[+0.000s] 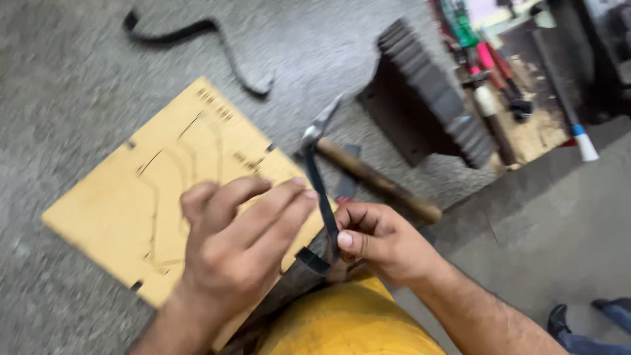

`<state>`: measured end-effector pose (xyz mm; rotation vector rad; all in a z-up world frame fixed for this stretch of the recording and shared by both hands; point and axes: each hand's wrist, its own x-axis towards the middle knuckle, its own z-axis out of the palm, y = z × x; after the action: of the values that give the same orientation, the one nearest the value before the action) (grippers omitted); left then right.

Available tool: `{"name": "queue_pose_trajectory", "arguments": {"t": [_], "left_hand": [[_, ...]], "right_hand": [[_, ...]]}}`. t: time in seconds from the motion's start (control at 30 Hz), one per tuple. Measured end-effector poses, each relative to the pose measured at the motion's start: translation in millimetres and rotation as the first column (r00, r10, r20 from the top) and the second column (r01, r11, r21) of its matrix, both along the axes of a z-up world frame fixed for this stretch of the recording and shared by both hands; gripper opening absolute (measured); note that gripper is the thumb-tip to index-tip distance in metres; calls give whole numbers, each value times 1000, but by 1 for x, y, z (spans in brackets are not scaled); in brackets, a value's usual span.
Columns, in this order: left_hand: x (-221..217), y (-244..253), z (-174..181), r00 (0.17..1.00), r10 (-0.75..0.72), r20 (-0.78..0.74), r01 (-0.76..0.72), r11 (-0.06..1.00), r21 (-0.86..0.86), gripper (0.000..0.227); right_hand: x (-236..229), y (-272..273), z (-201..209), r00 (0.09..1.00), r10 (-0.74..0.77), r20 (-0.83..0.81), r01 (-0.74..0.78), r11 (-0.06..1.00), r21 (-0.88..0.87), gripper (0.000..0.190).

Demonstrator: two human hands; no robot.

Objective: The person bends metal strips into a specific shape using a manual bending machine and a wooden template. They repeatedly place the metal strip into the machine, operate the lever to bend it, and then check the shape against the template.

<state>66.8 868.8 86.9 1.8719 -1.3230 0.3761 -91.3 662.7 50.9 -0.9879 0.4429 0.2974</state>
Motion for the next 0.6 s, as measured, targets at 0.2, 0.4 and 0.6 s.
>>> {"name": "queue_pose_trajectory", "arguments": {"t": [0.2, 0.4, 0.6], "left_hand": [[-60, -88, 20, 935, -97, -341, 105, 994, 4, 54], [-100, -233, 34, 911, -189, -368, 185, 982, -46, 28], [-133, -431, 29, 876, -205, -437, 245, 969, 36, 19]], "right_hand": [[-42, -54, 33, 932, -347, 102, 355, 932, -70, 18], [-76, -153, 42, 760, -609, 229, 618, 786, 38, 15], [-137, -342, 25, 703, -600, 381, 703, 668, -245, 19]]}}
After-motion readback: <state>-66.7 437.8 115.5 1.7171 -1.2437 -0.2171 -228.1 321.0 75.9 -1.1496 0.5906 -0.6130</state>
